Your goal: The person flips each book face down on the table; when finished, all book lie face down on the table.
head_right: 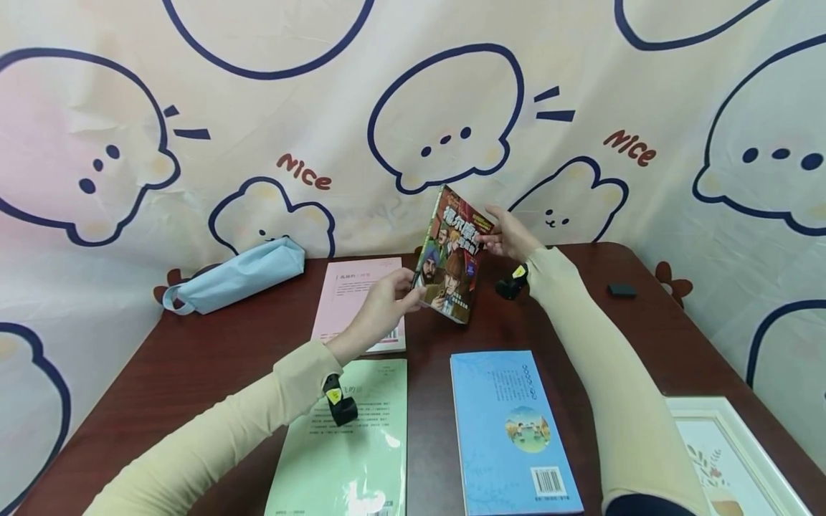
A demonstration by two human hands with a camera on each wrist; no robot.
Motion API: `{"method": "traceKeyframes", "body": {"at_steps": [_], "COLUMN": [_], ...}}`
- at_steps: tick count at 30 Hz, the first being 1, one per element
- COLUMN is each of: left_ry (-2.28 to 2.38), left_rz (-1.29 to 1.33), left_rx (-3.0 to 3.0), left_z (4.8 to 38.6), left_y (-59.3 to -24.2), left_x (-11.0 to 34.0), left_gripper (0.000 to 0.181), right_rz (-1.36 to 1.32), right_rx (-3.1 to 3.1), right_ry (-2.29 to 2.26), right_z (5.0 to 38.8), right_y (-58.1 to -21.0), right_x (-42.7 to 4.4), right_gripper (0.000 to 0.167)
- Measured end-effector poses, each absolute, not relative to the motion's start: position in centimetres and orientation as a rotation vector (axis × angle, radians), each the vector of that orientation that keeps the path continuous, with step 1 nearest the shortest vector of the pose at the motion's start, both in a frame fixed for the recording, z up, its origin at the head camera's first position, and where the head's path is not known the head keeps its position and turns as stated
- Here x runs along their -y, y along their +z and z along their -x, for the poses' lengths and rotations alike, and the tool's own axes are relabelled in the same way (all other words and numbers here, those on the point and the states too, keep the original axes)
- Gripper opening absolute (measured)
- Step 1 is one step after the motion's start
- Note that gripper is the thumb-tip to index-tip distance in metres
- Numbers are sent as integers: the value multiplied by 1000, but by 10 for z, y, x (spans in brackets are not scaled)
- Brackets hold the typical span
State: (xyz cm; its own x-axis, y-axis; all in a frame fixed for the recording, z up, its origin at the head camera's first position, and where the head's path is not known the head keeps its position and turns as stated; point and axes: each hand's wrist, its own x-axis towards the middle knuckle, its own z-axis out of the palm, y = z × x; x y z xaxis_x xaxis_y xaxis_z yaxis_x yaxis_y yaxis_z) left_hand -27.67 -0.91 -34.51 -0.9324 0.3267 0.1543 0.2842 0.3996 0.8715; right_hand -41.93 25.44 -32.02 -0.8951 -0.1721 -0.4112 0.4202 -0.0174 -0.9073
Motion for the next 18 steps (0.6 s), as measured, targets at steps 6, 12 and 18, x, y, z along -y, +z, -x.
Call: {"method": "traceKeyframes", "body": {"at_steps": [6,12,18], "left_ry": [1541,1485,1431], "left_rz": [-606,-662,-692], "left_rx": [-2672,-2742,-2783], "left_z": [277,275,272], "left_y": [-342,-342,-341], "left_x": [8,8,9], "left_gripper": [18,18,20], "right_rz": [-251,-270,-272], "right_rx": [-1845,-1849,-1846], "right_ry": [-1979,-1985,-1999], "right_z": [418,416,415], "right_y": [-315,-313,-313], "right_x": [-254,-253,-252], "right_gripper": [93,93,88]}}
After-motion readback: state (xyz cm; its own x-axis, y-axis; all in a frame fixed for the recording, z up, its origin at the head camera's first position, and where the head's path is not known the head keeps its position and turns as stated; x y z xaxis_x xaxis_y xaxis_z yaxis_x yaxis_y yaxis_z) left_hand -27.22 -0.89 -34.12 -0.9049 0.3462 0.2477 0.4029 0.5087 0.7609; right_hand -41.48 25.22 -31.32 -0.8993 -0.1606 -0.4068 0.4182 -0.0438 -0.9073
